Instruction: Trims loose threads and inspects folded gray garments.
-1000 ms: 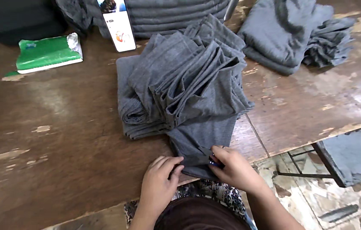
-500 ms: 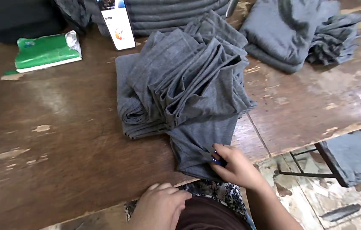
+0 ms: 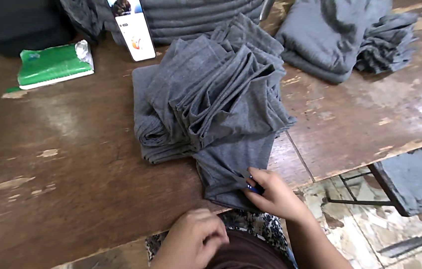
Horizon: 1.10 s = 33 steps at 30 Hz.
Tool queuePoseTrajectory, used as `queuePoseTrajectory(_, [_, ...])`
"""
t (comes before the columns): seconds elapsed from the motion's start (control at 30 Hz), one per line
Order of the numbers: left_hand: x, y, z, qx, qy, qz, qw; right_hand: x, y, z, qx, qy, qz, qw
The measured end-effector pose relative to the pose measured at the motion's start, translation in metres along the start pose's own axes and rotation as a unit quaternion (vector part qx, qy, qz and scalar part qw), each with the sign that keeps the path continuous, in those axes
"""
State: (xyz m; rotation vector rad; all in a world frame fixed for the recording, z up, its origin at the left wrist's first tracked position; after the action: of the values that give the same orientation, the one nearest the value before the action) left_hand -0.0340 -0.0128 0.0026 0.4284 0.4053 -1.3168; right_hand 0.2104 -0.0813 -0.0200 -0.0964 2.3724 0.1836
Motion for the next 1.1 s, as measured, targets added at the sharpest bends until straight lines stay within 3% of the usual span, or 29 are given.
queuePoseTrajectory(0.07, [-0.004,-0.008,0.009,0.063,-0.076,-0.115,0.988,0.000,-0.001,0.001,0.000,0.012,-0.005,1.000])
queuePoseTrajectory(0.13, [-0.004,-0.012,0.015,0.060,-0.090,-0.133,0.985,0.000,0.000,0.002,0.001,0.023,-0.009,1.000])
queuePoseTrajectory(0.2, [-0.001,-0.007,0.015,-0.014,-0.012,-0.004,1.000,-0.001,0.001,0.002,0.000,0.021,-0.010,1.000])
queuePoseTrajectory(0.3, [0.010,0.016,0.002,-0.148,0.144,0.184,0.961,0.001,0.001,0.001,0.004,0.009,-0.004,1.000])
queuePoseTrajectory(0.4, [0.016,0.030,-0.006,-0.203,0.174,0.233,0.935,0.001,-0.001,0.002,0.001,0.010,0.005,1.000])
queuePoseTrajectory(0.47, [0.011,0.026,-0.006,-0.178,0.132,0.192,0.956,0.001,-0.002,0.003,-0.003,0.027,0.009,1.000])
queuePoseTrajectory(0.57, [-0.003,0.007,0.000,-0.049,0.025,0.070,0.996,0.000,-0.002,0.003,-0.011,0.039,0.015,0.999])
queuePoseTrajectory(0.63, [-0.012,-0.009,0.012,0.005,-0.040,-0.057,0.998,0.000,-0.002,0.004,-0.013,0.044,0.020,0.999])
queuePoseTrajectory(0.7, [-0.019,-0.022,0.017,-0.002,-0.073,-0.184,0.980,0.002,-0.001,0.005,-0.013,0.054,0.036,0.998])
queuePoseTrajectory(0.73, [-0.021,-0.026,0.016,-0.022,-0.072,-0.209,0.975,0.002,-0.001,0.006,-0.014,0.063,0.051,0.997])
queuePoseTrajectory(0.8, [-0.024,-0.026,0.014,-0.066,-0.013,-0.147,0.987,0.003,-0.001,0.007,-0.031,0.092,0.086,0.992])
queuePoseTrajectory(0.87, [-0.020,-0.008,0.014,-0.088,0.068,0.010,0.994,0.006,-0.002,0.002,-0.050,0.131,0.109,0.984])
queuePoseTrajectory(0.93, [-0.011,0.020,0.011,-0.108,0.117,0.143,0.977,0.009,-0.002,-0.007,-0.067,0.157,0.122,0.978])
queuePoseTrajectory(1.1, [-0.008,0.059,-0.008,-0.157,0.181,0.269,0.933,0.004,-0.006,-0.018,-0.137,0.122,0.182,0.966])
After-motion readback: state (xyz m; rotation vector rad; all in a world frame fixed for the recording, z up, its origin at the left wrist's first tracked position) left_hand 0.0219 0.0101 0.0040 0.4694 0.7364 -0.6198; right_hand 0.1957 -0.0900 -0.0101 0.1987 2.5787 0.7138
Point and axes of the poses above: each hand's wrist, its own y-axis towards the middle knuckle, its own x-axis out of the palm, z = x × y, the point moved 2 cm from there along y, towards the middle knuckle, and after that the axes turned 12 degrees about -z, right-handed, at the moved point
